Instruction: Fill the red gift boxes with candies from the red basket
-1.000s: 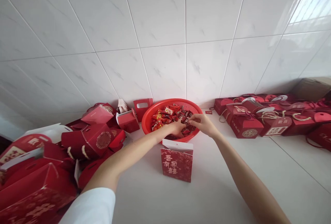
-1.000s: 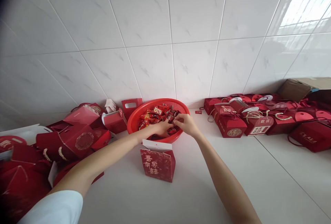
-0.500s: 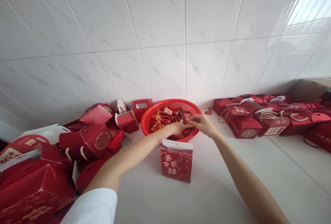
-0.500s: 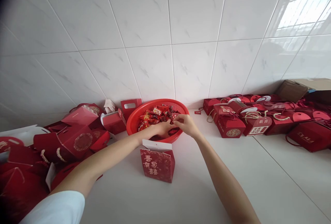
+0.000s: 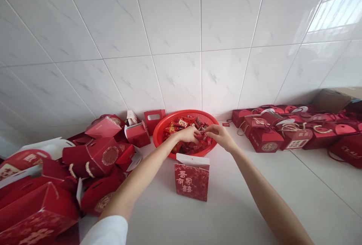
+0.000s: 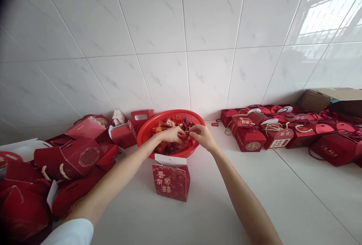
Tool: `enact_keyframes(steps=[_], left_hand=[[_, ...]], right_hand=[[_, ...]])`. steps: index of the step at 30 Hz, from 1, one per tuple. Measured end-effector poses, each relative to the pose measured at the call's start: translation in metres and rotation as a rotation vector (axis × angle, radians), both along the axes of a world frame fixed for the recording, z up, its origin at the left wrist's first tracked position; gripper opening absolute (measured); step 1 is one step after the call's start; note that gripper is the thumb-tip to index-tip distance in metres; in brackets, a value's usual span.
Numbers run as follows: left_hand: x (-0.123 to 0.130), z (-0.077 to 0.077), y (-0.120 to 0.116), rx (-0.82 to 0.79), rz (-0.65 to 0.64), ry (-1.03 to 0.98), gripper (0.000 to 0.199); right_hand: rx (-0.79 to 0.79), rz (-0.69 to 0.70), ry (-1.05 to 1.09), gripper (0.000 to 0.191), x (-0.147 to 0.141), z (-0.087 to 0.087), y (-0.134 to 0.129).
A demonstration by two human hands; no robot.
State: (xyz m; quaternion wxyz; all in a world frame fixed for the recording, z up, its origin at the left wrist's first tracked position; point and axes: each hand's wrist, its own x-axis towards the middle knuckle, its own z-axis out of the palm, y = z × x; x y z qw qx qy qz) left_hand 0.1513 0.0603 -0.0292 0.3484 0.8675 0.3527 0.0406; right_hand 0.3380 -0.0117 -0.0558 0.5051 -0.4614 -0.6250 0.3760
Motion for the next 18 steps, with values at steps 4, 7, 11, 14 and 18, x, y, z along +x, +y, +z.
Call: enact_keyframes(steps=[4, 7, 11, 14, 18], left_hand=[[-0.017, 0.009, 0.000, -0.200, 0.132, -0.399, 0.031], [-0.023, 0.009, -0.002, -0.321, 0.232, -0.575, 0.031], [-0.023, 0.005, -0.002, -0.400, 0.341, -0.661, 0.040], [-0.022, 0.004, -0.001, -0.422, 0.442, -0.690, 0.045], [-0.021, 0.004, 0.000, -0.407, 0.500, -0.741, 0.049]], right_hand=[[-0.049, -0.083, 0.141, 0.033, -0.004, 0.004, -0.002], [-0.128, -0.077, 0.242, 0.042, -0.011, 0.010, -0.006], [-0.199, 0.019, 0.362, 0.050, -0.023, 0.011, -0.004], [-0.198, -0.007, 0.451, 0.056, -0.030, 0.004, 0.005], [-0.158, -0.115, 0.549, 0.059, -0.038, -0.004, 0.016]])
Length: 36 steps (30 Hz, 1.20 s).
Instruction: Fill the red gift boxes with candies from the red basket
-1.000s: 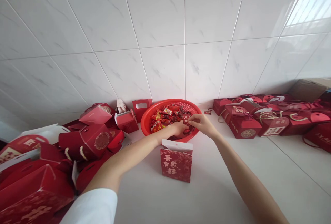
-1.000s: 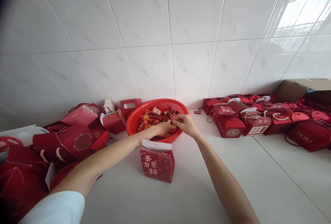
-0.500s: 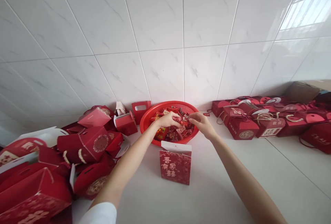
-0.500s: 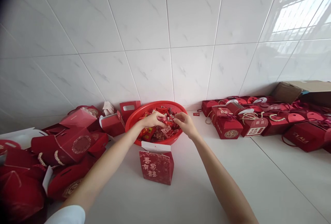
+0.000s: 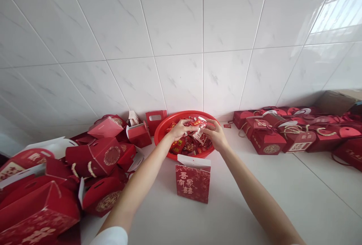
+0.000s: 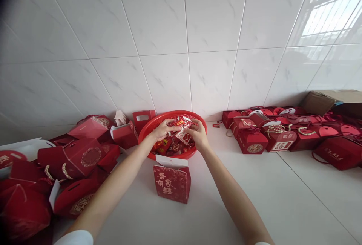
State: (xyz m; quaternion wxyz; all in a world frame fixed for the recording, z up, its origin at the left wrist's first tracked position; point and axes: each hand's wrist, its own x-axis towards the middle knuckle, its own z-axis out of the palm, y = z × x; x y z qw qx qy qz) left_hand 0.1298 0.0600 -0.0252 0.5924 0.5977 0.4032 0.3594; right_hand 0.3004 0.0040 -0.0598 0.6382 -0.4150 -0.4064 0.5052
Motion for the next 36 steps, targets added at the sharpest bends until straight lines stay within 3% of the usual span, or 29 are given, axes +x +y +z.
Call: enact_keyframes(steps=[7, 13, 20, 26, 30, 36], left_hand=[[-0.001, 0.006, -0.001, -0.093, 0.054, -0.078, 0.029], [0.002, 0.010, -0.001, -0.215, 0.026, -0.058, 0.036], [0.000, 0.005, -0.003, -0.144, -0.034, -0.015, 0.037], [0.001, 0.000, -0.001, -0.113, 0.027, 0.000, 0.031], [-0.001, -0.004, 0.004, 0.034, 0.069, 0.078, 0.028], [-0.006, -0.012, 0.012, 0.315, -0.065, 0.081, 0.039]], right_hand=[[0.047, -0.089, 0.061, 0.057, -0.001, -0.005, 0.005], [0.094, -0.072, 0.079, 0.050, 0.003, -0.008, 0.009], [0.069, -0.065, 0.107, 0.041, 0.002, -0.006, 0.008], [0.067, -0.107, 0.132, 0.040, 0.002, -0.006, 0.007], [0.076, -0.084, 0.096, 0.037, 0.004, -0.007, 0.007], [0.089, -0.059, 0.168, 0.036, 0.003, -0.008, 0.008]])
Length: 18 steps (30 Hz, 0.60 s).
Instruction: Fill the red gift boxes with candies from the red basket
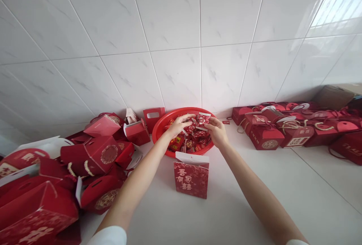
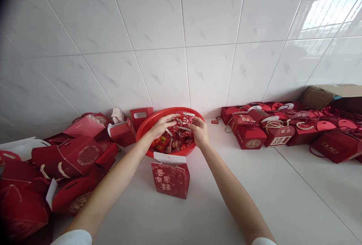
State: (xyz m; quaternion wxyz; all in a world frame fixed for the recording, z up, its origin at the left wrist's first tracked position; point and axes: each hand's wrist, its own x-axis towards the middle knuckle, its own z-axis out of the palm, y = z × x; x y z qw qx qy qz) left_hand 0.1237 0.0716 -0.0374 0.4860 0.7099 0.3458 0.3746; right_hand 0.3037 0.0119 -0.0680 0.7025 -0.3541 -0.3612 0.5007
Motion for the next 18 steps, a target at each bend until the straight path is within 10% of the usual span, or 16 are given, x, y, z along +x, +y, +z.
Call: enact_keyframes(steps=[12, 18], left_hand=[[0.0005, -0.0079, 0.0063, 0.170, -0.060, 0.073, 0.030], [-0.0012, -0.0059, 0.0020, 0.165, -0.025, 0.055, 0.061]], right_hand=[[0.046, 0.007, 0.098, 0.029, -0.0024, 0.0035, -0.0051], [0.075, -0.046, 0.046, 0.024, -0.0036, 0.0014, -0.0036]])
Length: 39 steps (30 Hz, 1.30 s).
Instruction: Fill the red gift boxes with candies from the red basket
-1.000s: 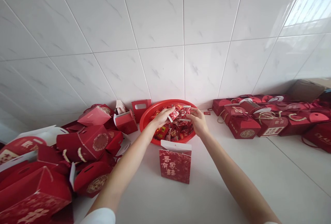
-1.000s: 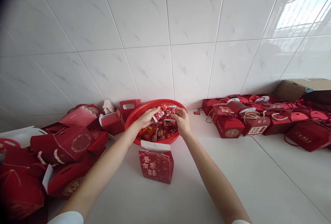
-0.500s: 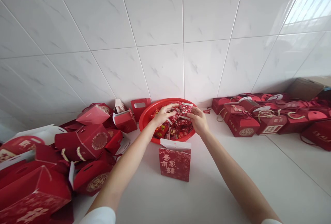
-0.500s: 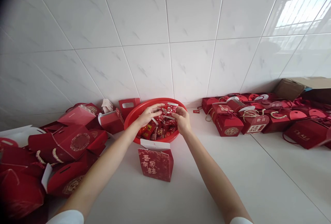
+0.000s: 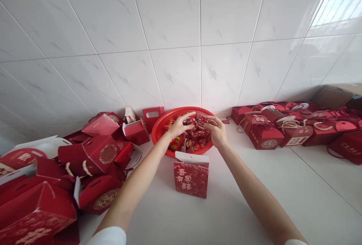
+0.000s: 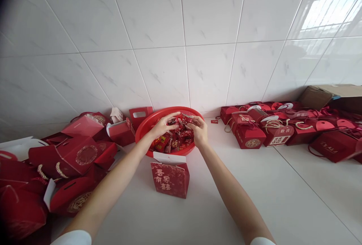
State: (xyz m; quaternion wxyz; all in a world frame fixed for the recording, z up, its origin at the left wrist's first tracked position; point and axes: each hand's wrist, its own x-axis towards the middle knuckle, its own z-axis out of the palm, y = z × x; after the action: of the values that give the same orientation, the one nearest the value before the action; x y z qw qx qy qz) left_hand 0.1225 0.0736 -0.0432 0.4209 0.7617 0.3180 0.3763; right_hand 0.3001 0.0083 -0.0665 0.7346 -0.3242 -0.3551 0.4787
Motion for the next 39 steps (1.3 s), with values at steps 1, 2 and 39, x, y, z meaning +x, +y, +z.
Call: enact_keyframes(steps=[1, 2, 39], left_hand=[[0.000, 0.001, -0.001, 0.009, 0.015, -0.008, 0.066], [0.001, 0.002, -0.001, 0.020, 0.025, -0.009, 0.067], [0.007, 0.008, -0.009, -0.229, 0.004, -0.120, 0.048]], right_hand=[[0.007, -0.011, -0.028, 0.023, 0.000, 0.000, 0.000], [0.019, -0.018, -0.061, 0.022, -0.001, 0.000, 0.000], [-0.078, 0.068, 0.155, 0.028, -0.002, 0.006, 0.002]])
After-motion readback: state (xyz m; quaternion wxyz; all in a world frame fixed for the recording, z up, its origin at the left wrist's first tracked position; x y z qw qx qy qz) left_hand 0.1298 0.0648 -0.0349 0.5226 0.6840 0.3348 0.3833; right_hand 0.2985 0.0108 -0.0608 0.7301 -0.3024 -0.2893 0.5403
